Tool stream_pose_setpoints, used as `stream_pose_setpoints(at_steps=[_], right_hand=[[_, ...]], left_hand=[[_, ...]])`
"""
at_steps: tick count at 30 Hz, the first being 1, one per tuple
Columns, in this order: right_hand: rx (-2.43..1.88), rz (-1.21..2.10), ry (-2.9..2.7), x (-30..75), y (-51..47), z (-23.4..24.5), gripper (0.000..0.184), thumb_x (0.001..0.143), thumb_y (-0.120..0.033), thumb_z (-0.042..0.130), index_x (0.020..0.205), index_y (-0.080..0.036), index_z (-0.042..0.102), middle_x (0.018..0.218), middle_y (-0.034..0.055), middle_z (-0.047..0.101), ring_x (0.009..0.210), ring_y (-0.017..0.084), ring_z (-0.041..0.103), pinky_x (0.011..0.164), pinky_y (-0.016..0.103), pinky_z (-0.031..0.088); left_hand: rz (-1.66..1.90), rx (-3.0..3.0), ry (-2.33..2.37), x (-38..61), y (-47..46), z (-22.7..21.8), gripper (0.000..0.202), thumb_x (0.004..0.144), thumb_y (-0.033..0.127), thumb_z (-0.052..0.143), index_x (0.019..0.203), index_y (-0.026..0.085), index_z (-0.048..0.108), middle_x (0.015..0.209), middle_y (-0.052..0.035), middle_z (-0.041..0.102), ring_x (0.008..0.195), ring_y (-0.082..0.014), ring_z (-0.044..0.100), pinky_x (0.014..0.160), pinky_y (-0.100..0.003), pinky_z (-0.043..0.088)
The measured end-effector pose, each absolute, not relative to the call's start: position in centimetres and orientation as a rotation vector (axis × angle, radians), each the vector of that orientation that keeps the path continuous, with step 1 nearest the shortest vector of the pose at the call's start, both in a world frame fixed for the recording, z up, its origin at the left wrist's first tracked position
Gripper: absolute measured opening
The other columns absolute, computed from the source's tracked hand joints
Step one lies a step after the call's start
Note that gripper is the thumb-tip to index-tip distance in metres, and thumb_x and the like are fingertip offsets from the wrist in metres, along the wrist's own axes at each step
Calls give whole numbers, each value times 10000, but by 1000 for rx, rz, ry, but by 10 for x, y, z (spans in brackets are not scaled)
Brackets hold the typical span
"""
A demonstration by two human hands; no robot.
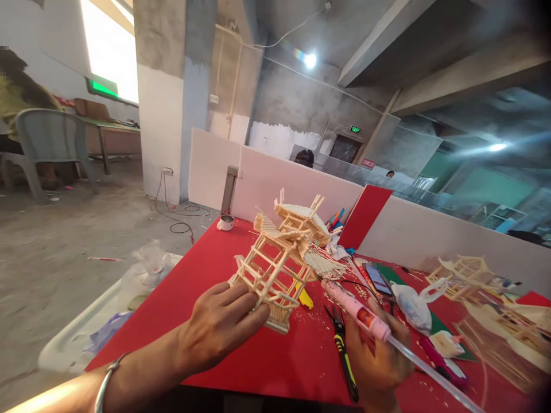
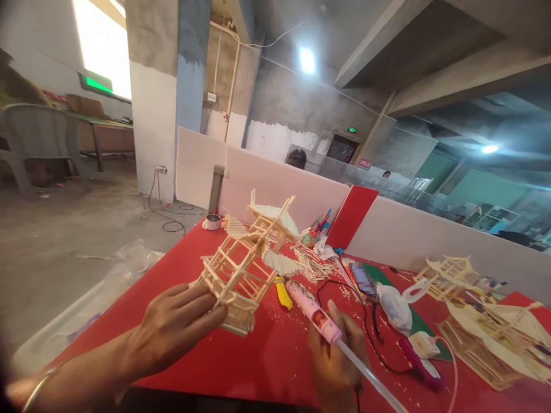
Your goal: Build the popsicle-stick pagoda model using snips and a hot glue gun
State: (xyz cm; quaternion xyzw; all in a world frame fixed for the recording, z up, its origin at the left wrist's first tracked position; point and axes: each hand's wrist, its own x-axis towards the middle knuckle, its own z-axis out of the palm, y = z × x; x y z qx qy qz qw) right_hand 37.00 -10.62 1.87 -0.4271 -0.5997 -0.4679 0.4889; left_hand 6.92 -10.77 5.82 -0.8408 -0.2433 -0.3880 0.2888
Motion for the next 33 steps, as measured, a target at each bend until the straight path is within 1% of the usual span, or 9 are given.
stream_pose_setpoints(at_steps=[4,7,10,14,17,19,21,28,33], right_hand=[[-1009,-1057,-1368,368,-105,4,310,844,-158,679,1153,-142,661,846,108,685,712,205,650,637,319,552],[-1035,-1004,-1378,369,-106,-1,251,841,-155,677,1091,-161,660,857,98,692,750,217,664,664,337,562],[-1044,-957,-1407,370,-107,1,188,852,-168,668,1039,-154,655,845,94,692,754,214,662,674,342,562],[-1074,-825,-1356,363,-107,11,96,854,-226,689,902,-148,661,798,86,676,732,210,659,662,340,555],[-1123,-711,-1299,356,-106,16,177,850,-304,701,793,-144,652,747,77,664,676,199,651,598,311,532],[-1151,-664,-1281,355,-106,16,225,855,-340,692,761,-141,646,714,69,657,629,188,643,549,288,511],[-1163,-656,-1282,356,-105,14,231,854,-347,691,755,-143,648,689,60,652,594,178,635,519,271,497],[-1151,-643,-1273,358,-104,11,205,848,-333,690,748,-160,643,670,33,639,579,167,620,550,272,504],[-1151,-591,-1288,354,-104,16,202,857,-353,686,801,-160,662,717,50,664,605,171,638,564,270,529]], left_hand=[[-1124,-2247,-670,73,-107,46,162,972,148,444,932,174,599,705,-6,588,669,-155,504,576,-307,295],[-1166,-2242,-670,75,-107,44,190,978,128,423,926,176,600,701,-6,589,668,-147,512,583,-299,306],[-1191,-2232,-670,77,-107,44,180,972,129,444,906,175,605,676,1,574,635,-137,497,579,-291,309],[-1243,-2215,-661,79,-106,43,143,952,123,482,902,171,606,663,6,564,640,-134,516,579,-278,322],[-1290,-2216,-657,79,-106,41,140,939,100,486,910,172,602,671,3,579,650,-131,533,583,-270,339],[-1314,-2219,-655,79,-106,40,147,930,81,486,930,170,603,680,1,588,651,-128,539,587,-266,350],[-1336,-2214,-650,79,-106,39,146,922,71,494,942,165,604,685,-2,595,653,-127,545,593,-265,363],[-1346,-2189,-655,79,-106,35,160,897,50,511,940,172,604,702,-1,617,646,-124,571,596,-261,391],[-1315,-2166,-629,78,-105,33,155,926,80,496,939,169,622,726,-15,640,686,-132,603,619,-269,408]])
